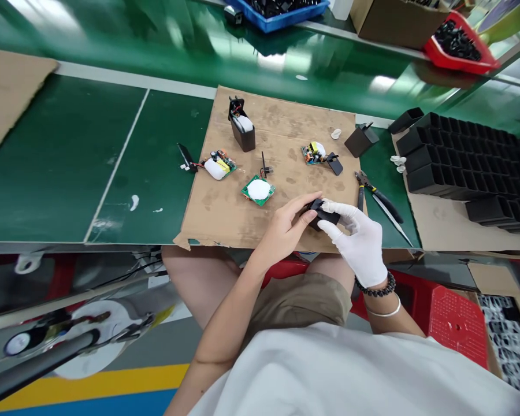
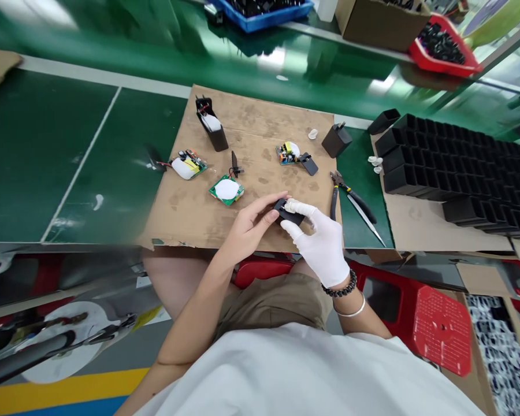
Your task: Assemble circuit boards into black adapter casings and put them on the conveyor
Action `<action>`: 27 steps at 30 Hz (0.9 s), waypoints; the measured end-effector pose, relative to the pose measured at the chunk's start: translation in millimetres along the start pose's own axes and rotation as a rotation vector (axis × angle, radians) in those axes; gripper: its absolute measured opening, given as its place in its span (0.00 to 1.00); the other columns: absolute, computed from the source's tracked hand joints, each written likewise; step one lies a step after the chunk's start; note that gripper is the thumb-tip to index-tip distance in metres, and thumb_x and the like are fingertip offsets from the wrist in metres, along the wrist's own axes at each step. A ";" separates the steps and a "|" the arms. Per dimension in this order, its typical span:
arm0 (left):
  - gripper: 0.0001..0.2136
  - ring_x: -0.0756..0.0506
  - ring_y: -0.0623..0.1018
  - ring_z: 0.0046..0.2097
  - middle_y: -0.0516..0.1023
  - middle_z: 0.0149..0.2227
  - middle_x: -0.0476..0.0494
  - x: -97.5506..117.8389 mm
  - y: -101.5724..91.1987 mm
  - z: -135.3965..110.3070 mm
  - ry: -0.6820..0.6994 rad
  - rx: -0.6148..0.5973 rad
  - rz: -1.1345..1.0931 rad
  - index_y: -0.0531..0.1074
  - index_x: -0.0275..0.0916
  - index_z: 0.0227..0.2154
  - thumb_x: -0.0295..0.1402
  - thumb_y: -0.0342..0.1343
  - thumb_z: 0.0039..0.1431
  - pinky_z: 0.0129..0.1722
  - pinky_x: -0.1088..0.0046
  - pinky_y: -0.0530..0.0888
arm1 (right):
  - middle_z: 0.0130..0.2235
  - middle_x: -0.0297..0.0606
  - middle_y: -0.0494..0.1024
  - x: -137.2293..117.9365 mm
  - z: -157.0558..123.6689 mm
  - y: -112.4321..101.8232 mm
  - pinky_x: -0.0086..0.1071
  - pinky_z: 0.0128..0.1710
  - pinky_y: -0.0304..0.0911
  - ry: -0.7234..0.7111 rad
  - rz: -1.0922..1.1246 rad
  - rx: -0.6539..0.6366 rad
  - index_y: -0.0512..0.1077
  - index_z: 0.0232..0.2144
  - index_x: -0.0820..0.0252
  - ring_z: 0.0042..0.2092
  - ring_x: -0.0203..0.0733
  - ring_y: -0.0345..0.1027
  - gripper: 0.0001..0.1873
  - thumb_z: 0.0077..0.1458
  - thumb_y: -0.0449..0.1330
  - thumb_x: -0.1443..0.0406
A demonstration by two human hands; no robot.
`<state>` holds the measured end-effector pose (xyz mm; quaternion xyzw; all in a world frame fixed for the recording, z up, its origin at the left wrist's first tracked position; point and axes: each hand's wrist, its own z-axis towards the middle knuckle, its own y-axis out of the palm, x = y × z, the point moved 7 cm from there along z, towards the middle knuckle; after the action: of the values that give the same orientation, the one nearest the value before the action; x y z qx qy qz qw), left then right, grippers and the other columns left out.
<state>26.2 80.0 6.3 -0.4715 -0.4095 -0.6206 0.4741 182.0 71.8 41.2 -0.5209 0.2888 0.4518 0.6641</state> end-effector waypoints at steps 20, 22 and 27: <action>0.13 0.46 0.84 0.52 0.85 0.47 0.42 -7.8 -26.3 -9.2 0.037 0.444 -0.250 0.79 0.41 0.45 0.44 0.63 0.65 0.57 0.69 0.79 | 0.44 0.38 0.87 -30.8 2.0 -16.0 0.42 0.49 0.81 -0.299 -0.388 0.143 0.82 0.41 0.52 0.45 0.49 0.84 0.09 0.56 0.70 0.62; 0.12 0.46 0.84 0.51 0.85 0.46 0.42 -8.3 -26.7 -8.8 0.027 0.447 -0.205 0.78 0.40 0.44 0.43 0.62 0.66 0.57 0.69 0.79 | 0.44 0.39 0.87 -14.5 2.6 -2.1 0.39 0.48 0.81 -0.250 -0.359 0.029 0.81 0.44 0.54 0.45 0.47 0.84 0.11 0.58 0.68 0.64; 0.15 0.42 0.79 0.61 0.81 0.57 0.38 -2.1 -14.7 -3.6 0.029 0.211 -0.040 0.77 0.42 0.53 0.39 0.60 0.68 0.65 0.63 0.74 | 0.49 0.40 0.86 2.6 8.9 -0.1 0.40 0.55 0.79 -0.110 -0.209 -0.096 0.81 0.45 0.56 0.51 0.47 0.83 0.14 0.55 0.68 0.66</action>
<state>11.3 80.1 2.6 -0.4016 -0.4749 -0.5901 0.5147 182.4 81.1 41.6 -0.5537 0.1742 0.4213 0.6969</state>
